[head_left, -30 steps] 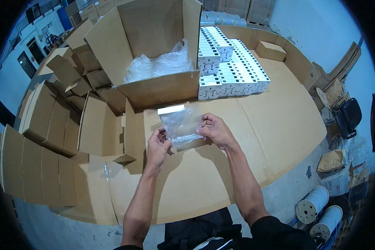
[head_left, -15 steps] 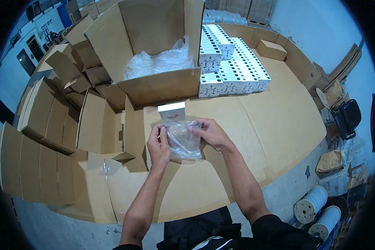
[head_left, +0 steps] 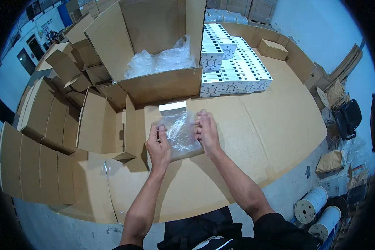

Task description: Packaging items into bubble wrap and placing them into cardboard boxes in a warehouse.

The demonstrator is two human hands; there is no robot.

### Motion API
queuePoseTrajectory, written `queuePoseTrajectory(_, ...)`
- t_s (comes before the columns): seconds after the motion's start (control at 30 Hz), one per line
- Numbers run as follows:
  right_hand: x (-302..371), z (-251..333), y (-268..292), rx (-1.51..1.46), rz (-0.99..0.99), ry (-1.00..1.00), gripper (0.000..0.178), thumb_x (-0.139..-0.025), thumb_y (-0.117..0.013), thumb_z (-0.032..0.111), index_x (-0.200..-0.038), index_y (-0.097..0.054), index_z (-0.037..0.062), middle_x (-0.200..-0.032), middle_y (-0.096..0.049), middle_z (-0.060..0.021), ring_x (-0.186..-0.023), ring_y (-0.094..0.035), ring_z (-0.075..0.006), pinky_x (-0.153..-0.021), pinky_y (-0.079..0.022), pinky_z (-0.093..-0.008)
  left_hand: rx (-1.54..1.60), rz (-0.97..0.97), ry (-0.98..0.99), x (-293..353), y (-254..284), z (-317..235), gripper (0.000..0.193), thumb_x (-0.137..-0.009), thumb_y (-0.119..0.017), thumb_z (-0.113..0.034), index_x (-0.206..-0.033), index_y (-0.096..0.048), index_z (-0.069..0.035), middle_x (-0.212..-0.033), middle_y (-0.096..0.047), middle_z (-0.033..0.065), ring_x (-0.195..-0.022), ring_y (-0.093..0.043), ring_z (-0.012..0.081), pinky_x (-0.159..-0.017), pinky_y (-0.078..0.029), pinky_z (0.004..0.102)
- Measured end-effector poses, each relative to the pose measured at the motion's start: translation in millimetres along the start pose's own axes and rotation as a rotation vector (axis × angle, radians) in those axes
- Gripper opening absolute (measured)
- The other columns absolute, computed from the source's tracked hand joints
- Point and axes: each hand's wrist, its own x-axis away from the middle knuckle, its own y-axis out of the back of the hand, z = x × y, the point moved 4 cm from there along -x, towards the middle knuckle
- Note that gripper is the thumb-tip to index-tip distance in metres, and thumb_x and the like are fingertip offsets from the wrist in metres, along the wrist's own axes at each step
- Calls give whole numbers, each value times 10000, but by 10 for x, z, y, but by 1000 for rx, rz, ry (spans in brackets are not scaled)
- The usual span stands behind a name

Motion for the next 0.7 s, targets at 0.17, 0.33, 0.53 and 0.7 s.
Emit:
queuePoseTrajectory(0.17, 143, -207, -120, 585, 87, 413, 314, -968, -698, 309, -973, -597, 13, -747, -646, -92, -575, -609, -127, -522, -463, -307, 3, -71, -22, -8, -11, -43, 307, -1079, -474, -265, -945, -565, -4, -710, -567, 102, -656, -535, 159, -608, -457, 352)
queuePoseTrajectory(0.33, 82, -160, -56, 624, 135, 320, 255, -998, -659, 238, -920, -588, 6, -683, -617, -47, -605, -560, -76, -523, -427, -292, -41, -119, -44, -80, 93, -9, 303, -1086, -451, -262, -965, -563, -7, -725, -574, 109, -663, -541, 161, -608, -455, 344)
queuePoseTrajectory(0.53, 91, 43, -82, 591, 134, 265, 294, -1005, -643, 245, -870, -603, -13, -614, -573, -63, -537, -498, -90, -506, -407, -311, -15, -66, -93, -79, 105, -10, 296, -1084, -453, -270, -979, -567, -18, -720, -545, 84, -663, -527, 145, -604, -451, 326)
queuePoseTrajectory(0.7, 28, -38, -10, 359, 180, 147, 288, -1034, -590, 237, -880, -606, -5, -631, -560, -34, -566, -479, -84, -524, -398, -298, 9, 16, -43, -11, 40, -1, 280, -1079, -472, -265, -988, -576, -22, -733, -562, 55, -655, -515, 136, -598, -446, 316)
